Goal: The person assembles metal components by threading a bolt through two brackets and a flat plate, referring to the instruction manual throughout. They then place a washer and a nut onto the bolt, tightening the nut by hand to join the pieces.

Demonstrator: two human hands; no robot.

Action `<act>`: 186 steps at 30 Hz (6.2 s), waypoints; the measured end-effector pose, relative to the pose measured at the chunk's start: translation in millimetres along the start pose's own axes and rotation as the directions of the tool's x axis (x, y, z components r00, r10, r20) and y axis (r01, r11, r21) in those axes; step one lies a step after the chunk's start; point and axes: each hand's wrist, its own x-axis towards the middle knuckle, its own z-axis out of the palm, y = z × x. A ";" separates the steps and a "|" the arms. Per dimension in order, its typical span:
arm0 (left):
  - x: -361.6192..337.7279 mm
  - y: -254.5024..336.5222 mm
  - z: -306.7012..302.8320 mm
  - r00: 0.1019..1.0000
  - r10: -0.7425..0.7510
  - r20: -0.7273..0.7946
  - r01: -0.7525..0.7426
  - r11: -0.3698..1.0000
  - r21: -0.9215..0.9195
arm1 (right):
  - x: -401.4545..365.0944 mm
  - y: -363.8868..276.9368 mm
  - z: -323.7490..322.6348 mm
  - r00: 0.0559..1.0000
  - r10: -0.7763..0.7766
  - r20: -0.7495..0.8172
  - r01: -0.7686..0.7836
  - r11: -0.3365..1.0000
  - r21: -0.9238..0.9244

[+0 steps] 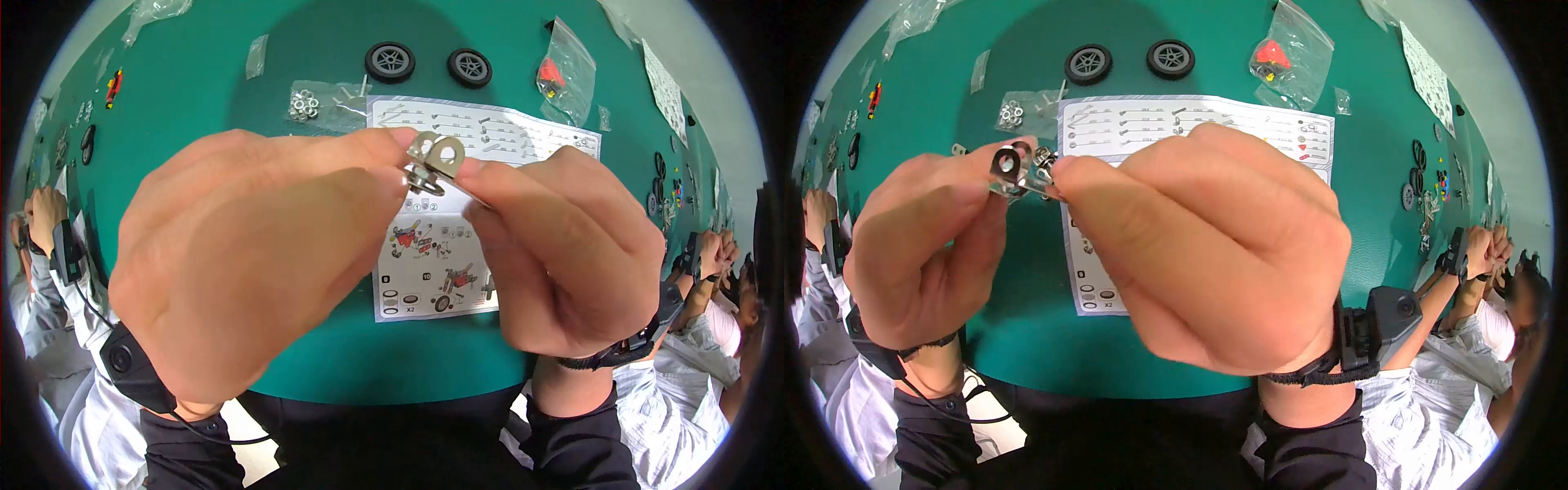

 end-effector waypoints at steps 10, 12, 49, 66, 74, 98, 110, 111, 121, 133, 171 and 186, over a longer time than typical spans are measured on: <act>-2.9 -2.0 2.0 1.000 0.018 0.006 -0.018 0.998 0.063 | 2.3 5.8 -7.1 0.993 -0.072 0.090 0.077 0.996 -0.048; -2.0 -4.4 4.6 0.999 0.031 0.007 -0.032 0.995 0.100 | 2.4 6.0 -9.1 0.991 -0.061 0.116 0.065 0.997 -0.037; 9.8 3.4 4.2 0.982 0.179 0.066 -0.188 0.966 0.178 | 3.6 -3.3 -12.4 0.978 -0.077 0.193 0.105 0.985 -0.139; 10.3 8.3 -0.6 0.988 0.057 0.145 -0.075 0.989 0.127 | 6.6 -4.1 -14.6 0.971 -0.066 0.228 0.100 0.985 -0.141; 8.1 -2.0 0.7 0.853 -0.474 0.217 0.496 0.867 -0.057 | 14.0 5.6 -22.5 0.998 -0.057 0.034 0.063 0.973 -0.223; 11.2 1.8 36.1 0.630 -0.686 0.365 0.729 0.360 -0.583 | 5.3 59.4 -0.3 0.967 -0.003 -0.254 -0.056 0.973 -0.223; 16.6 4.2 27.8 0.728 -0.669 0.147 0.529 0.412 -0.742 | 15.0 14.9 -34.8 0.965 -0.108 -0.239 0.023 0.942 -0.335; 16.7 4.8 24.1 0.739 -0.666 0.098 0.489 0.431 -0.759 | 14.4 10.6 -38.3 0.969 -0.117 -0.220 0.033 0.936 -0.352; 16.2 25.6 2.1 0.747 -0.631 -0.207 0.356 0.644 -0.677 | 10.4 -8.5 -51.1 0.993 -0.116 -0.022 0.104 0.949 -0.297; 3.9 18.4 -10.8 0.899 -0.424 -0.107 0.285 0.753 -0.593 | 10.1 -14.5 -55.6 0.991 -0.134 -0.016 0.123 0.948 -0.292; 2.7 22.2 -11.4 0.898 -0.438 -0.024 0.290 0.633 -0.718 | 3.1 -26.3 -56.2 0.996 -0.084 0.014 0.085 0.966 -0.245; 0.7 17.9 -11.6 0.899 -0.439 -0.006 0.301 0.627 -0.718 | 3.5 -23.8 -47.8 0.995 -0.089 -0.035 0.078 0.968 -0.239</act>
